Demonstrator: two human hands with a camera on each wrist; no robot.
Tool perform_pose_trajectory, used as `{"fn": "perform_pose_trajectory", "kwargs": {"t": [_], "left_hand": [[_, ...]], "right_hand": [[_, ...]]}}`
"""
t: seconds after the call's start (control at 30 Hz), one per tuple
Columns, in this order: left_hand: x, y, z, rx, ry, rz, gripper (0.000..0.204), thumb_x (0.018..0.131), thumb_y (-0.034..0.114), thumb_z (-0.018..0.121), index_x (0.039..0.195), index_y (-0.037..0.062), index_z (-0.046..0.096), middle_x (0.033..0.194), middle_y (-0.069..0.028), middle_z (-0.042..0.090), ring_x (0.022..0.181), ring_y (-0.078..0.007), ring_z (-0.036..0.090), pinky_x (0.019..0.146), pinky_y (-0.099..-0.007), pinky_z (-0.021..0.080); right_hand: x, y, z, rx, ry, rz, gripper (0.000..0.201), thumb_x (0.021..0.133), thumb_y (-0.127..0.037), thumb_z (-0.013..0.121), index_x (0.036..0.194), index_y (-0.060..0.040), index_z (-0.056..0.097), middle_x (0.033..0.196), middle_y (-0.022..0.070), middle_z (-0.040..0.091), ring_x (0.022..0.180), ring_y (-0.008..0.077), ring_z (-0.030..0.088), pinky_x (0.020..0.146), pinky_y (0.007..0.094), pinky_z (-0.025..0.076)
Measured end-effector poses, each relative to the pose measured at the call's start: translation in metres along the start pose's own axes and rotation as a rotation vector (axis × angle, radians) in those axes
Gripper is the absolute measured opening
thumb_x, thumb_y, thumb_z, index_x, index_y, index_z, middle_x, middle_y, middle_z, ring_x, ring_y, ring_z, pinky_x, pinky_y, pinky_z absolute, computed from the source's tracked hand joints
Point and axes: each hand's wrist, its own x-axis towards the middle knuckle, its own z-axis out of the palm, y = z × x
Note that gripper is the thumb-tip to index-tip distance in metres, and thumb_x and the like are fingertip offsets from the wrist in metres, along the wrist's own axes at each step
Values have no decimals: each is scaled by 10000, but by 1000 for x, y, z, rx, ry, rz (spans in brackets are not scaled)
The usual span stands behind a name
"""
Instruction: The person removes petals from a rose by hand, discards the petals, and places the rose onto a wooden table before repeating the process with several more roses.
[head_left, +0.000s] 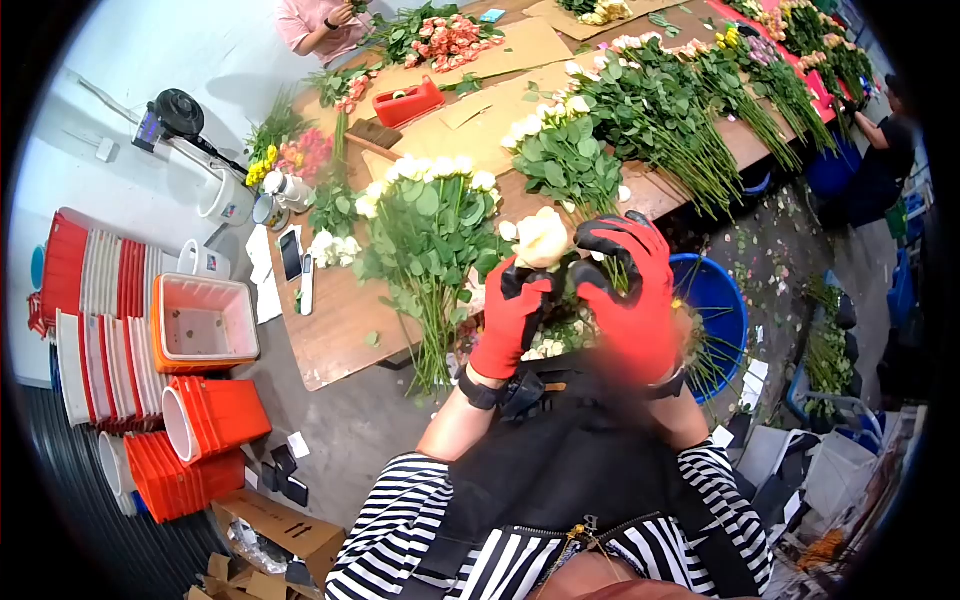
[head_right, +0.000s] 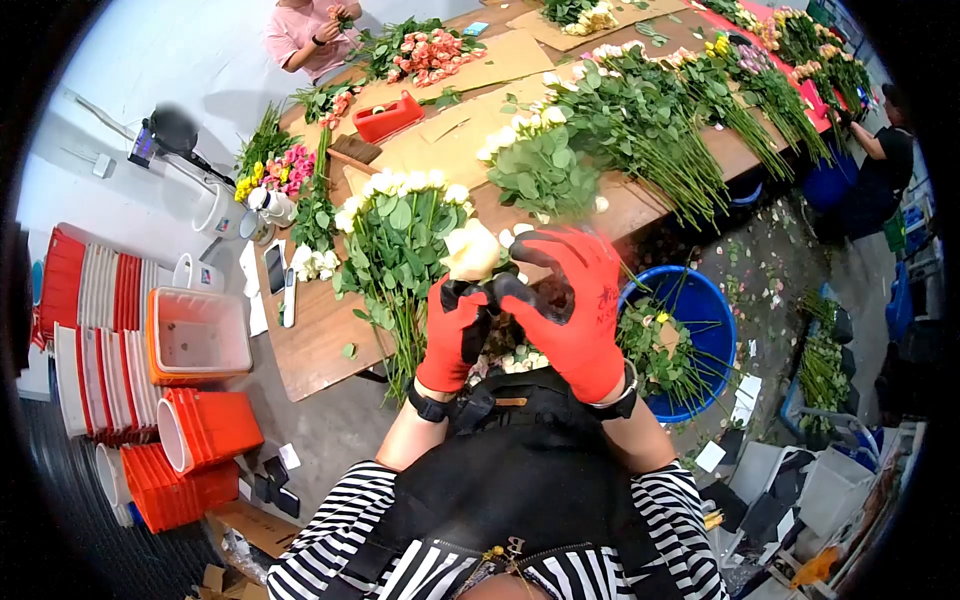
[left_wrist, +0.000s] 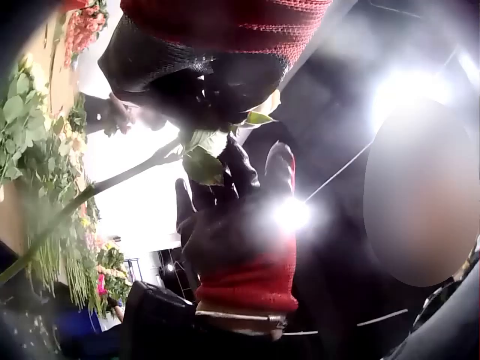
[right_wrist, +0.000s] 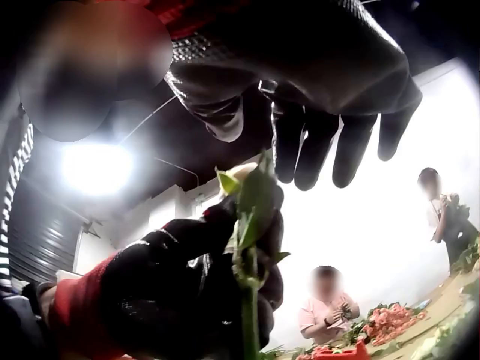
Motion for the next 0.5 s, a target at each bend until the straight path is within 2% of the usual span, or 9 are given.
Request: {"fn": "perform_pose_trajectory", "kwargs": {"t": [0.07,0.13,0.23,0.27,0.33,0.37,0.4,0.47,0.5], "left_hand": [[-3,2,12,151,20,166,359,818,62,626,1159,-48,594,902,-35,670,791,-102,600,733,-248,485],[0,7,7,278,-98,81,414,787,79,576,1181,-52,572,1020,-74,663,898,-133,622,825,-261,485],[-2,14,15,200,-47,26,403,748,67,560,1128,-52,621,960,-55,678,825,-111,623,802,-254,491],[-1,10,10,218,-106,61,411,796,74,574,1188,-50,561,977,-57,660,816,-108,607,762,-242,489],[-11,11,12,166,-10,-43,424,836,78,575,1234,-46,500,992,-64,647,814,-120,599,758,-254,486],[-14,13,13,140,38,-95,433,856,80,575,1257,-44,469,999,-68,641,813,-126,595,757,-260,485],[-13,7,7,171,20,-54,438,872,83,573,1272,-38,444,1002,-72,635,822,-130,591,764,-268,484],[-9,-3,-7,228,-3,13,445,895,88,571,1293,-29,410,1011,-78,626,840,-137,585,781,-283,481],[-7,-3,-11,251,-10,37,447,903,90,571,1300,-24,400,1016,-81,622,851,-140,582,790,-289,480]], "right_hand": [[0,-3,7,-34,23,13,418,656,-159,795,1041,-95,646,1112,70,639,1097,299,540,1029,445,314],[-2,-7,8,-85,55,22,420,654,-97,797,1045,-84,642,1082,78,634,1093,304,538,1010,436,350],[-12,12,22,208,121,125,384,686,-59,775,1043,-60,635,1095,84,630,1067,274,567,974,396,407],[-17,18,27,418,134,290,373,702,-37,753,1053,-47,627,1094,82,628,1056,260,574,961,377,420],[-28,31,34,834,152,622,353,735,7,709,1073,-22,611,1091,77,624,1033,232,589,934,338,445],[-32,36,37,886,235,622,355,745,26,685,1088,-10,600,1094,78,623,1031,223,591,936,327,442],[-35,41,39,938,318,621,358,755,45,661,1103,1,589,1098,78,622,1029,214,593,938,315,438],[-14,44,21,1011,55,484,405,775,85,599,1172,30,548,1154,87,613,1075,210,585,952,304,426],[-11,28,13,834,55,515,440,772,80,612,1203,23,543,1216,106,596,1112,208,573,965,311,419]]}}
